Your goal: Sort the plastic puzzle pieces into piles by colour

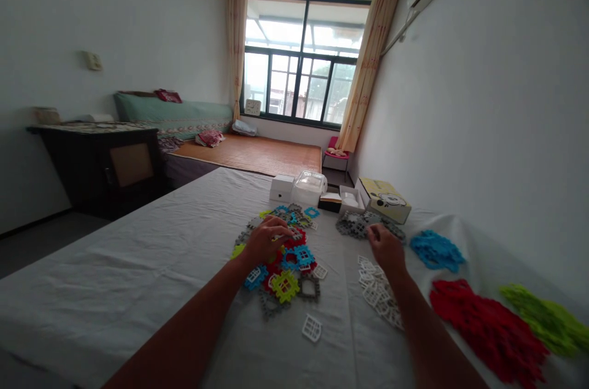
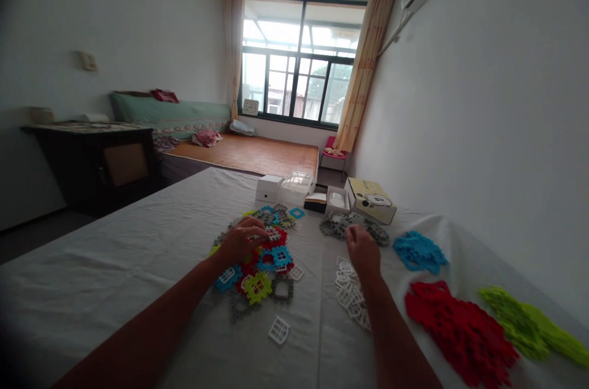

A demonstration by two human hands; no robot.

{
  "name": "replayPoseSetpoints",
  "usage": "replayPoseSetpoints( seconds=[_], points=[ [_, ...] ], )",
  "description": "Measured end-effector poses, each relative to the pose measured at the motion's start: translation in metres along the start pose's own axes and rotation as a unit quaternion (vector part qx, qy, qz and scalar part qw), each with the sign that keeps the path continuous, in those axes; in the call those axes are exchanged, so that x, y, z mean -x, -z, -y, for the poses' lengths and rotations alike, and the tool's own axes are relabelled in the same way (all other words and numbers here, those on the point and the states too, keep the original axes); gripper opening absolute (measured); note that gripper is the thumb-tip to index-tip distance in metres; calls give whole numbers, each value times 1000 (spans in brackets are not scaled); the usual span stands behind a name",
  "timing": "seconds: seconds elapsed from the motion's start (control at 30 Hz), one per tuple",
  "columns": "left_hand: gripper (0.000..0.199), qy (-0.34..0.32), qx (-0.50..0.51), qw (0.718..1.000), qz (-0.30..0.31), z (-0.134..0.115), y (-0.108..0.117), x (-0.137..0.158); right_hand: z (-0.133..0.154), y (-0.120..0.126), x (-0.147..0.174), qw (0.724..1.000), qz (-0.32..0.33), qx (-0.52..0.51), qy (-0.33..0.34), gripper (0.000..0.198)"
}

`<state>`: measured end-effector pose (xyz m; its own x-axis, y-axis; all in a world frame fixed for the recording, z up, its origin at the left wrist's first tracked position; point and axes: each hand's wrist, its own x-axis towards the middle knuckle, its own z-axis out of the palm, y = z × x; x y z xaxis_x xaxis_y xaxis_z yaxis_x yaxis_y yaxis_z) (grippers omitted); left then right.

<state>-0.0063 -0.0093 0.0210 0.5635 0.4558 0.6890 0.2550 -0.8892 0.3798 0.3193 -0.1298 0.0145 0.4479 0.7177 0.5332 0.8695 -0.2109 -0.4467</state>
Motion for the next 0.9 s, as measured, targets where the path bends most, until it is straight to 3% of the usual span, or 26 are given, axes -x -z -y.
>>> replayPoseSetpoints(
  seconds=[0.07,0.13,0.2,0.3,0.4,0.47,0.53,0.67,0.77,0.9],
  points=[
    [12,-17,13,1000,10,-6,-3,0,38,-9,12,983,118,-139,19,34],
    [13,-30,22,999,24,-13,-5,1,69,-21,28,936,236,-261,7,40],
    [15,-43,28,998,36,-20,-6,1,91,-32,42,891,305,-336,-19,47],
    [16,-66,36,995,61,-28,-6,1,108,-40,52,862,313,-399,-26,49],
    [16,-78,39,993,84,-33,-4,0,109,-37,47,859,271,-434,-21,45],
    [20,-73,31,993,83,-33,-2,0,96,-32,35,874,231,-427,-33,44],
    [21,-62,20,995,72,-31,-1,-1,69,-24,20,908,164,-382,-60,44],
    [21,-47,7,998,45,-20,-2,0,-18,-3,-6,979,-19,-170,-110,38],
    [23,-37,-7,999,10,-10,-3,0,-75,9,-13,984,-84,-68,-142,36],
    [24,16,-44,997,-64,7,5,-2,-105,7,-10,981,-65,-82,-162,38]
  ],
)
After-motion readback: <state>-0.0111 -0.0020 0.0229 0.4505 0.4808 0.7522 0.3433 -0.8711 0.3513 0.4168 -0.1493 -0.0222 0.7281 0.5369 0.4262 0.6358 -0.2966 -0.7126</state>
